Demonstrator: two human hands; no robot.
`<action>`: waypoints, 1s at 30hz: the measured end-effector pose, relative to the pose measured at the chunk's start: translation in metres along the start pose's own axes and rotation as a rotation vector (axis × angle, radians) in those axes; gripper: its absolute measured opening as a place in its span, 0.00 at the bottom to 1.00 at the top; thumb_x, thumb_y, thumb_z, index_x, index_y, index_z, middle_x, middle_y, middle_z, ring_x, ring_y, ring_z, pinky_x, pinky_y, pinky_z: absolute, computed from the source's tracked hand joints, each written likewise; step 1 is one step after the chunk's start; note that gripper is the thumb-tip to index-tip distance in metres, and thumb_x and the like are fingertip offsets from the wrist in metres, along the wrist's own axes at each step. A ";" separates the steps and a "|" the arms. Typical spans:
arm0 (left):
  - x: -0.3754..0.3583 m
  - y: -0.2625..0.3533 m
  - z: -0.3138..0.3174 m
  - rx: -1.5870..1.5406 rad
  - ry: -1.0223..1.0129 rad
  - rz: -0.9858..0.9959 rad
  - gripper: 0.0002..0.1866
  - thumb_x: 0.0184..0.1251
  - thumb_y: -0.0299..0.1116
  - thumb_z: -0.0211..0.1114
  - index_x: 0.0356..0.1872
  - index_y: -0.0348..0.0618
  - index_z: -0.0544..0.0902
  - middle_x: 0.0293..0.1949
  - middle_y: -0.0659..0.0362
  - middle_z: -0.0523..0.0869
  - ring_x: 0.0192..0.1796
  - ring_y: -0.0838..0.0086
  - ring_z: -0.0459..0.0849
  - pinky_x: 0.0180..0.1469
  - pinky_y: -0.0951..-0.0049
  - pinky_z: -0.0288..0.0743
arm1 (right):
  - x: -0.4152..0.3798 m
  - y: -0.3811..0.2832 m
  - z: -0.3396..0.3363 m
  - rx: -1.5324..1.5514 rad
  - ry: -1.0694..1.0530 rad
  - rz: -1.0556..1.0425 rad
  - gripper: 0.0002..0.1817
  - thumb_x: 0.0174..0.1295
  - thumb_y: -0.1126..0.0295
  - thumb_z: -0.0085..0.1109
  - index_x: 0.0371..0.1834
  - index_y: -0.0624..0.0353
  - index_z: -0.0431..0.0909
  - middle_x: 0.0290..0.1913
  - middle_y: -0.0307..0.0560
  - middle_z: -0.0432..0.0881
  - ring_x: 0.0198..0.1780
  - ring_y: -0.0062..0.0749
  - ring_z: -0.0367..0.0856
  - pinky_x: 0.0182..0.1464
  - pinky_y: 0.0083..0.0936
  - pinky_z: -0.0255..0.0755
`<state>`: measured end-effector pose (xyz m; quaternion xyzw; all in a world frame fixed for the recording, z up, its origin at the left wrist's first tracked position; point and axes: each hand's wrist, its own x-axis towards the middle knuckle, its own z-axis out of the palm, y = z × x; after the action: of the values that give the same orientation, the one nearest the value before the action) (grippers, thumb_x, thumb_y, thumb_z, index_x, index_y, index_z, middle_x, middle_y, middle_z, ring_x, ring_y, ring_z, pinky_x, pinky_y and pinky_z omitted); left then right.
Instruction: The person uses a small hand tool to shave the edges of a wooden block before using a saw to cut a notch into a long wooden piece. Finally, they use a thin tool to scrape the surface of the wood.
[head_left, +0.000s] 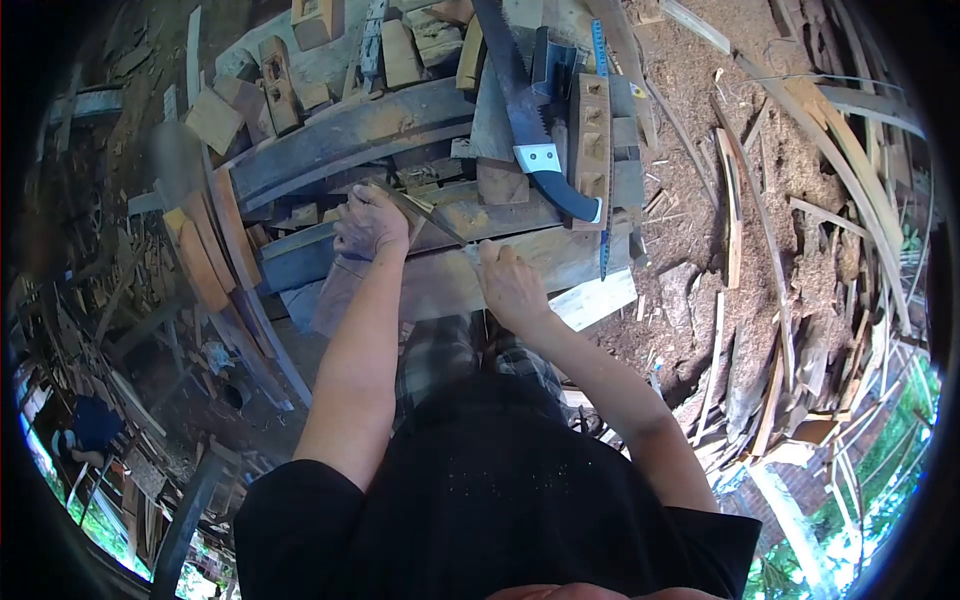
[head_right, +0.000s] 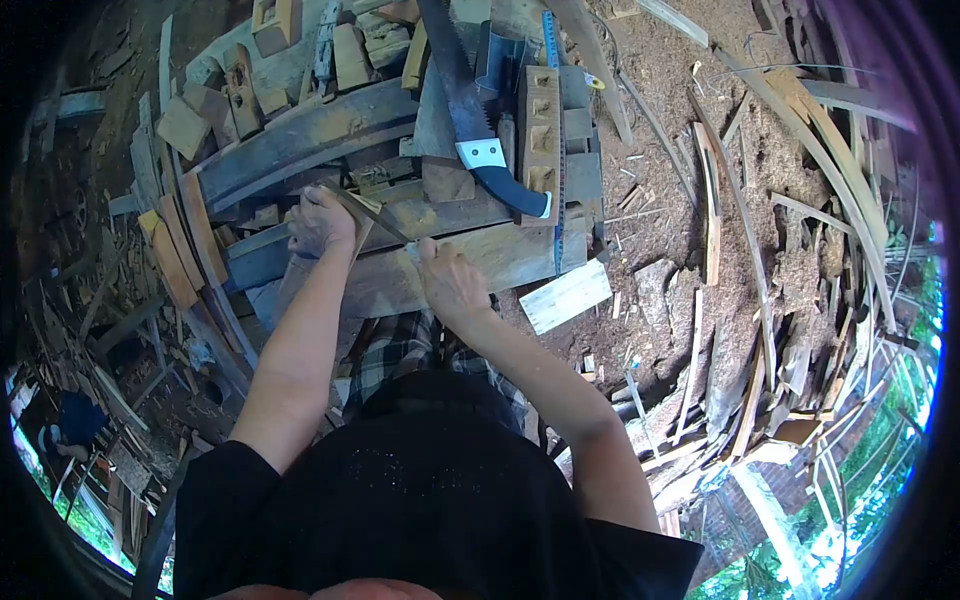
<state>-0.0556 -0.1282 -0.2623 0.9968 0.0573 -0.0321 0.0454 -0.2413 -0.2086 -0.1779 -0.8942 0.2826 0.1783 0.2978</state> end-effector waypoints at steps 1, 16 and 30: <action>-0.001 -0.004 0.004 -0.044 -0.008 0.009 0.26 0.73 0.50 0.37 0.45 0.52 0.85 0.47 0.53 0.81 0.51 0.55 0.78 0.53 0.48 0.60 | 0.003 -0.003 0.001 0.059 0.042 -0.039 0.12 0.68 0.65 0.48 0.47 0.61 0.64 0.30 0.61 0.78 0.38 0.60 0.82 0.38 0.46 0.78; -0.001 -0.009 0.023 -0.158 0.259 0.058 0.17 0.70 0.45 0.47 0.43 0.49 0.82 0.35 0.53 0.84 0.45 0.56 0.82 0.53 0.51 0.67 | -0.071 -0.045 -0.011 1.212 -0.405 -0.182 0.22 0.76 0.53 0.37 0.39 0.59 0.73 0.22 0.37 0.72 0.20 0.17 0.71 0.23 0.19 0.67; -0.007 -0.009 -0.009 -0.130 0.039 0.068 0.20 0.70 0.48 0.47 0.39 0.50 0.85 0.41 0.52 0.83 0.49 0.57 0.77 0.54 0.54 0.62 | -0.066 -0.065 0.049 1.182 -0.006 -0.303 0.21 0.76 0.55 0.38 0.34 0.61 0.71 0.21 0.35 0.70 0.23 0.18 0.67 0.24 0.22 0.63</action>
<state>-0.0630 -0.1188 -0.2540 0.9935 0.0265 -0.0073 0.1101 -0.2603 -0.1087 -0.1547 -0.6072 0.2026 -0.0507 0.7666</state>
